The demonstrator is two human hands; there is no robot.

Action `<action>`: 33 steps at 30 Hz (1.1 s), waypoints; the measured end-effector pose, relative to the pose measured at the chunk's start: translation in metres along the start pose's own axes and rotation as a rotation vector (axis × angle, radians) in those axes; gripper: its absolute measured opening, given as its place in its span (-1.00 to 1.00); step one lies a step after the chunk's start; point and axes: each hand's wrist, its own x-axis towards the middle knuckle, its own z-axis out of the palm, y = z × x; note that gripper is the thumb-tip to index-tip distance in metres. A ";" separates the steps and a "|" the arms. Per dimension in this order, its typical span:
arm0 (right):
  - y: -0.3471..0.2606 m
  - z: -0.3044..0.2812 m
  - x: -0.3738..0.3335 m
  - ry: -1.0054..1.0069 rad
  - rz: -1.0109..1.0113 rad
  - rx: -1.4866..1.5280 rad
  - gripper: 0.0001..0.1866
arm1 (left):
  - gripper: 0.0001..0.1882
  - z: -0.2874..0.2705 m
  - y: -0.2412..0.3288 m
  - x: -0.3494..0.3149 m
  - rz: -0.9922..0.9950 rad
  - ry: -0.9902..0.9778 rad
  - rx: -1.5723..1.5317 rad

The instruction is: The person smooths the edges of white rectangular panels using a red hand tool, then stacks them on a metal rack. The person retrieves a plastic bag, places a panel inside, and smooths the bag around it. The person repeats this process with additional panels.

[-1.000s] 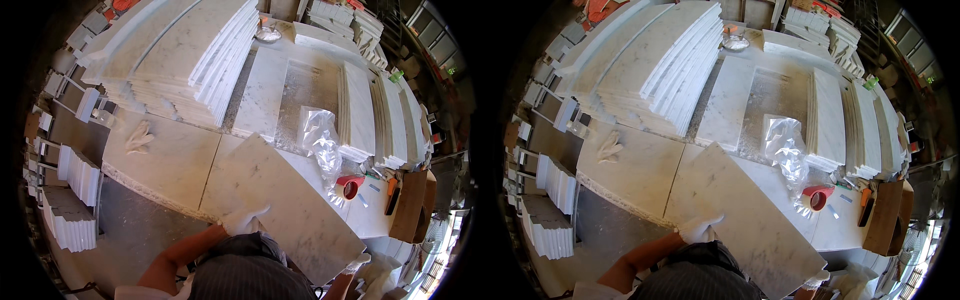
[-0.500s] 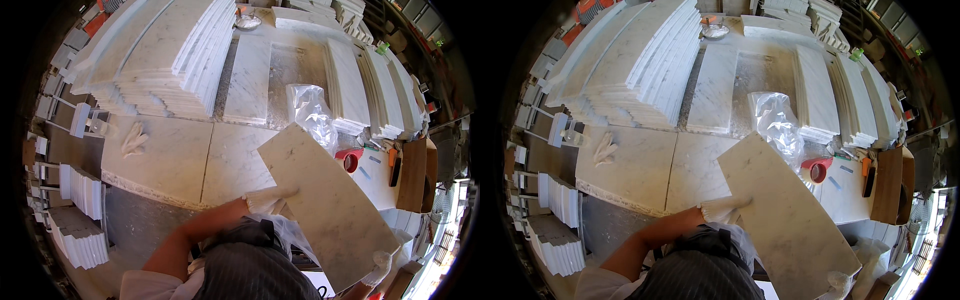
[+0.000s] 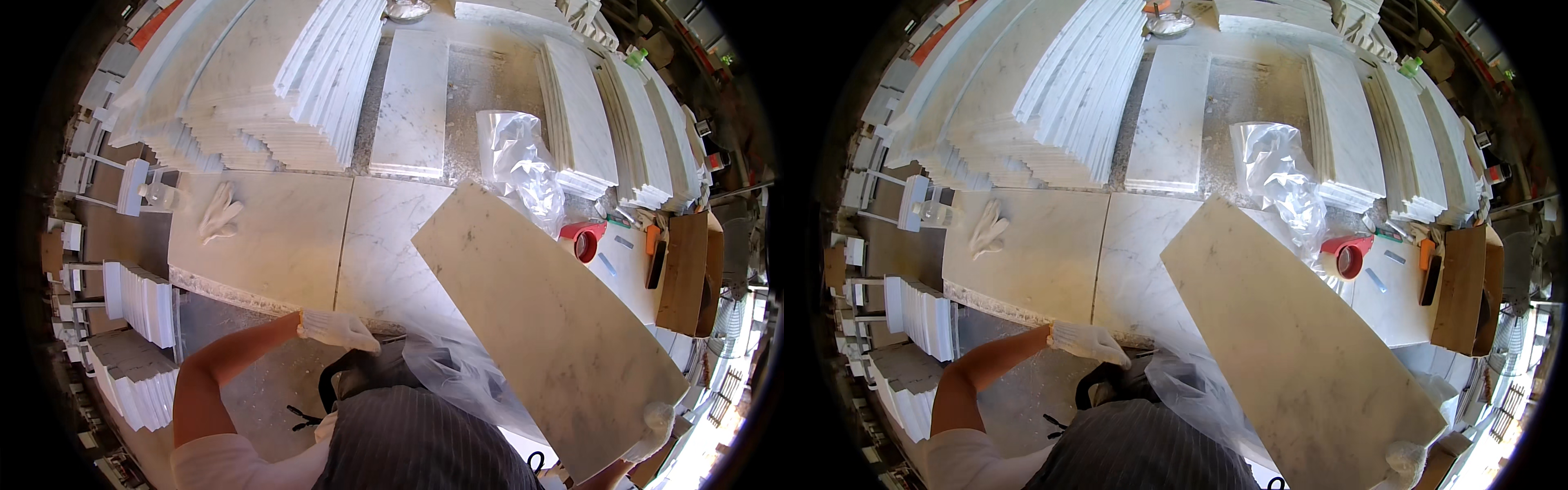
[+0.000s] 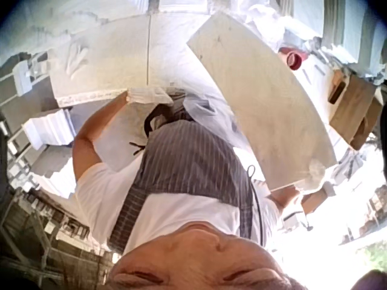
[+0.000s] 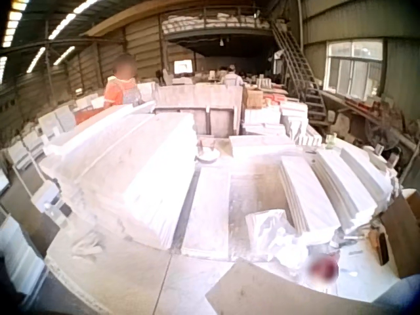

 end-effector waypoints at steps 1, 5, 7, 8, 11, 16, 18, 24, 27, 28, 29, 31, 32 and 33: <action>0.000 0.003 0.003 -0.017 0.003 0.008 -0.59 | -0.56 0.007 -0.006 0.006 0.018 0.066 -0.280; 0.002 0.025 0.017 -0.105 0.016 0.050 -0.60 | -0.56 0.028 -0.036 0.072 0.609 0.491 -0.720; 0.012 0.039 0.020 -0.144 0.048 0.087 -0.60 | -0.54 0.028 -0.018 0.083 0.774 0.549 -0.778; 0.018 0.047 0.022 -0.162 0.068 0.113 -0.61 | -0.55 0.032 -0.007 0.083 0.809 0.509 -1.027; 0.035 0.078 0.031 -0.222 0.162 0.199 -0.61 | -0.56 0.042 0.039 0.066 0.863 0.352 -1.780; 0.077 0.118 0.071 -0.297 0.483 0.547 -0.57 | -0.52 0.054 0.030 0.068 0.571 0.448 -1.972; 0.101 0.122 0.094 -0.430 0.541 0.506 -0.59 | -0.46 0.055 0.028 0.060 0.524 0.483 -1.945; 0.118 0.187 0.122 -0.110 0.660 0.475 -0.45 | -0.54 0.054 0.029 0.057 0.521 0.608 -1.963; 0.113 0.154 0.136 -0.289 0.580 0.420 -0.39 | -0.55 0.059 0.010 0.068 0.562 0.528 -2.067; 0.113 0.131 0.142 -0.414 0.535 0.421 -0.38 | -0.57 0.059 0.011 0.071 0.545 0.581 -2.048; 0.104 0.123 0.143 -0.296 0.465 0.273 -0.36 | -0.58 0.059 0.009 0.072 0.534 0.647 -2.033; 0.091 0.083 0.149 -0.256 0.285 0.399 -0.38 | -0.59 0.061 0.001 0.074 0.533 0.727 -2.004; 0.078 0.073 0.141 -0.118 0.193 0.442 -0.39 | -0.60 0.062 -0.009 0.079 0.545 0.749 -1.989; 0.073 0.045 0.141 -0.334 0.164 0.676 -0.37 | -0.61 0.059 -0.015 0.082 0.557 0.763 -1.972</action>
